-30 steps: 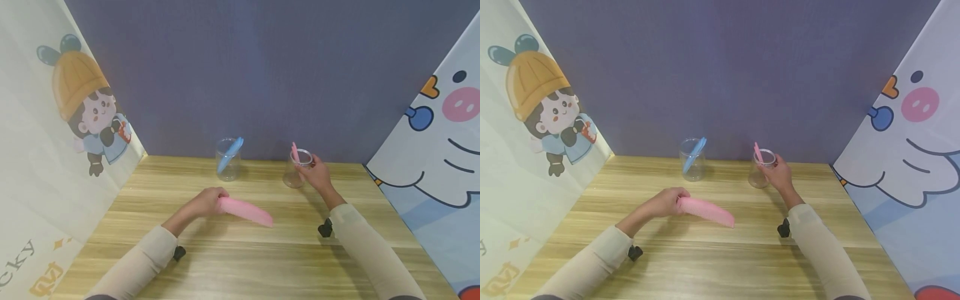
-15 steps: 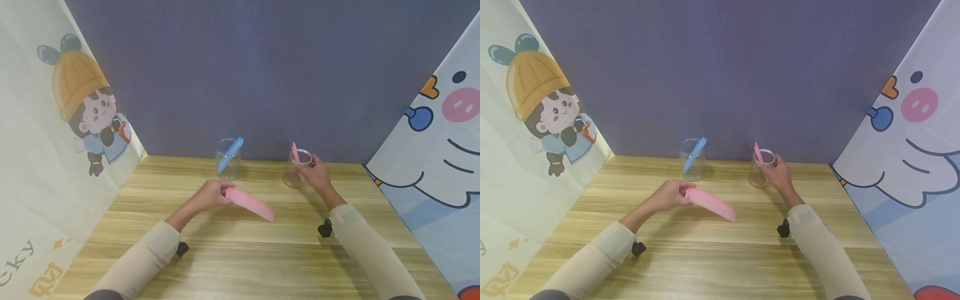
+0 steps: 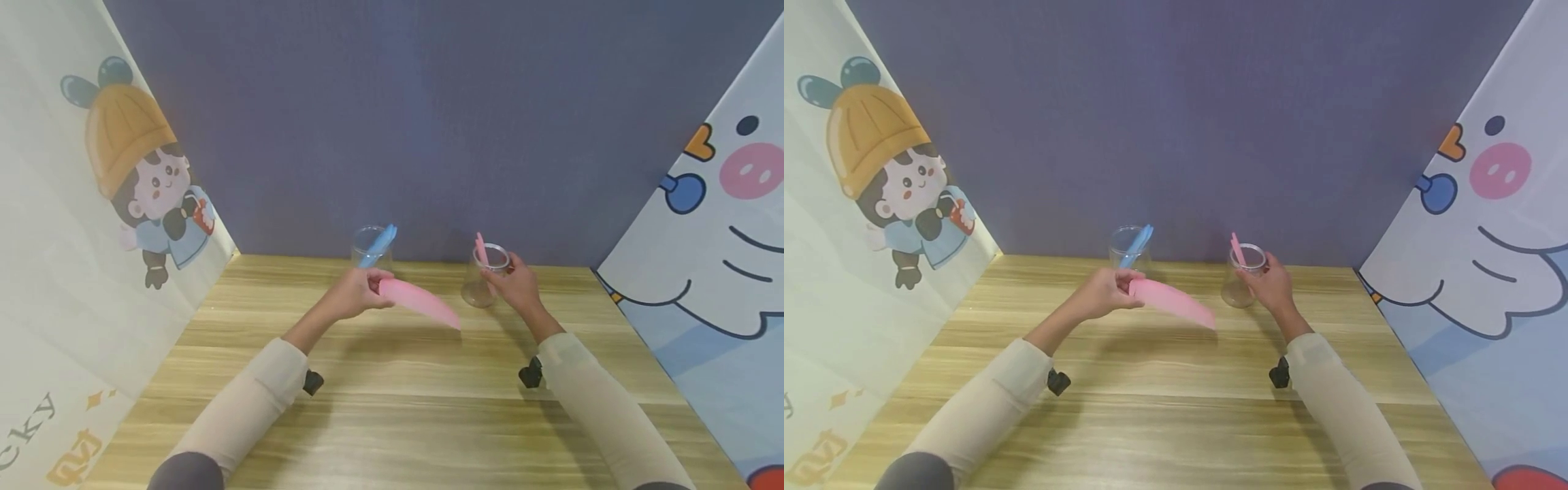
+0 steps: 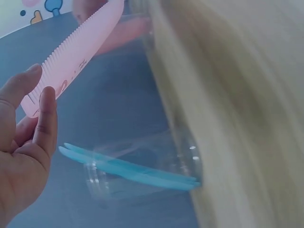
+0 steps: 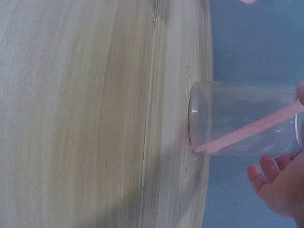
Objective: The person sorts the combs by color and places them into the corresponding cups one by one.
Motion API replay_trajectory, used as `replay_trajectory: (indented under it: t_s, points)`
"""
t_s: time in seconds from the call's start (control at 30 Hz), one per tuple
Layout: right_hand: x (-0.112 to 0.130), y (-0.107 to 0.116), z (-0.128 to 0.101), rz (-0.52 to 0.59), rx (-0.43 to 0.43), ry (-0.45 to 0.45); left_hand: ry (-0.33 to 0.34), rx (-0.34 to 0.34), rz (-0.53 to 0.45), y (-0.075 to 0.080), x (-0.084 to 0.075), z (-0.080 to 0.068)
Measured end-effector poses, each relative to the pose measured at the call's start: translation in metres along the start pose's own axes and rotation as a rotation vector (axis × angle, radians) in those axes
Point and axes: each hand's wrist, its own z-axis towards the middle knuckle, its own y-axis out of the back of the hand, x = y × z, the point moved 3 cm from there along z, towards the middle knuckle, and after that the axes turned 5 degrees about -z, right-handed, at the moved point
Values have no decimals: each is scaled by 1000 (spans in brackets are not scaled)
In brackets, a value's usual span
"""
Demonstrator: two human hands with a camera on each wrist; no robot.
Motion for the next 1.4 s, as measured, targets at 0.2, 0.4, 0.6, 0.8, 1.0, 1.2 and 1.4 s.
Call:
replay_trajectory:
  t_s: [0.2, 0.4, 0.6, 0.8, 1.0, 1.2, 1.4]
  points:
    - [2, 0, 0, -16, -9, 12, -35, -51, 23, 4, -13, 13]
    - [0, 0, 0, -14, -3, 13, -13, -107, 30, 12, -23, 27]
    - [-5, -1, -2, -9, 14, 5, -22, -162, 75, 17, -38, 42]
    - [-4, 0, -1, -11, 7, 18, -43, -165, 30, 17, -59, 55]
    - [-3, 0, -1, 14, -1, 31, -69, -172, 9, 15, -75, 71]
    - [-5, -1, -2, 12, 18, 42, -82, -148, -48, 6, -84, 86]
    - [-5, 0, -2, 16, 24, 55, -100, -159, -45, 0, -92, 95]
